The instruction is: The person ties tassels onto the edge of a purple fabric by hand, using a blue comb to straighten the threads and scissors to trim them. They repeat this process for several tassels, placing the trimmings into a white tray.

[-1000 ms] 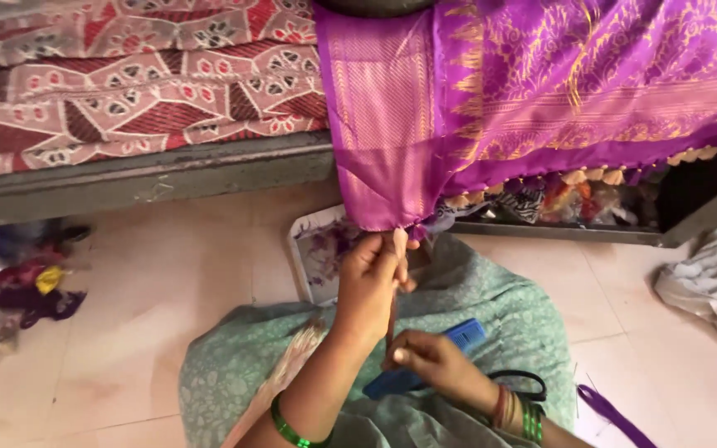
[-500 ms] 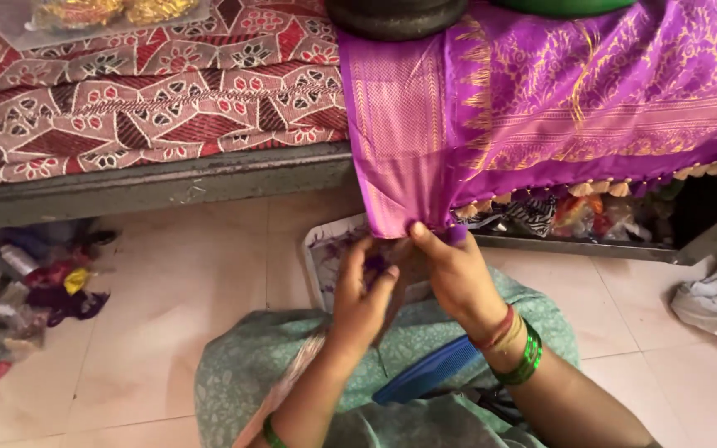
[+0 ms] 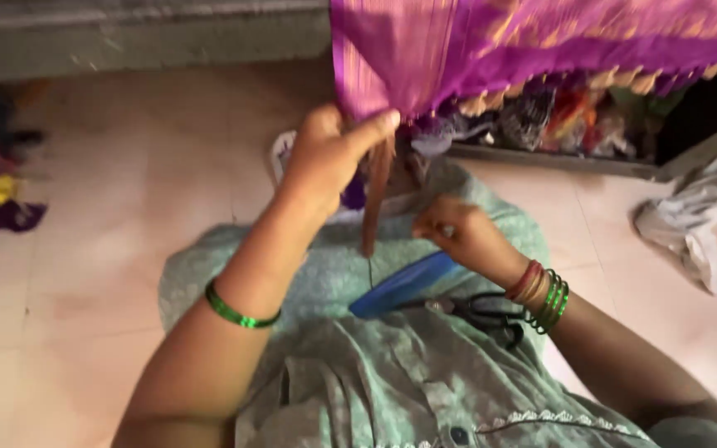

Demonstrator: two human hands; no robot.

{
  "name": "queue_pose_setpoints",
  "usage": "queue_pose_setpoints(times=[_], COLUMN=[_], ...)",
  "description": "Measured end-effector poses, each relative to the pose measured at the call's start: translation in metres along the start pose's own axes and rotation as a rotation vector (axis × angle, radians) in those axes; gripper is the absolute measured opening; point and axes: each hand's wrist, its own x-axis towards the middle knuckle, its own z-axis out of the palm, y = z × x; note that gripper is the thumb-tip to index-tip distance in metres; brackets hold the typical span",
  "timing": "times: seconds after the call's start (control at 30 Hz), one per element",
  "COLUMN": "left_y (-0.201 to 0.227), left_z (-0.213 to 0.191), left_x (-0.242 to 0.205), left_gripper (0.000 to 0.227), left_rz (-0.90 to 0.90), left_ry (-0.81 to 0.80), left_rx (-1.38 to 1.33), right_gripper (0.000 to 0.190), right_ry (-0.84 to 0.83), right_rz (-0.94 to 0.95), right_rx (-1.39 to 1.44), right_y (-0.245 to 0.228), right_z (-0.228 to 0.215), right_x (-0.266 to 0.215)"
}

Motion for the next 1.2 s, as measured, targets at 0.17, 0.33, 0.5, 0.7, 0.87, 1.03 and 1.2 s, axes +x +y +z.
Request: queue_pose_setpoints(times=[0.17, 0.33, 0.5, 0.7, 0.87, 1.03, 1.2], left_y=[0.005, 0.006, 0.041, 0.058, 0.062, 0.059, 0.063], left_z=[0.003, 0.001, -0.001, 0.003, 0.002, 0.002, 0.004], left_x=[0.006, 0.01, 0.011, 0.011, 0.006, 0.009, 0.006], left_gripper=[0.015, 0.021, 0.02, 0.024, 0.023, 0.024, 0.021], left_rz=[0.111, -0.029, -0.153, -0.239, -0.327, -0.247, -0.295], left_ry=[-0.09, -0.085, -0.129, -0.197, -0.164, -0.193, -0.162], left_rx=[-0.081, -0.049, -0.01, 0.157, 0.11, 0.213, 0.094], right_gripper=[0.032, 0.027, 0.024, 0.043, 0.039, 0.048, 0.047], right_ry=[-0.779, -0.87, -0.513, -0.008, 0.111, 0.046, 0.008], right_rz=[-0.303, -0.321, -0.681, -0.744, -1.093, -0.837, -1.125], right_rx=[-0.49, -0.609, -0.561, -1.052, -1.115, -1.14, -0.997], right_y=[0.005, -0.013, -0.074, -0.117, -0.1, -0.065, -0.088], right_z=[0.025, 0.013, -0.068, -0.117, -0.115, -0.098, -0.11], right_x=[-0.046, -0.027, 0.04, 0.077, 0.064, 0.059, 0.062])
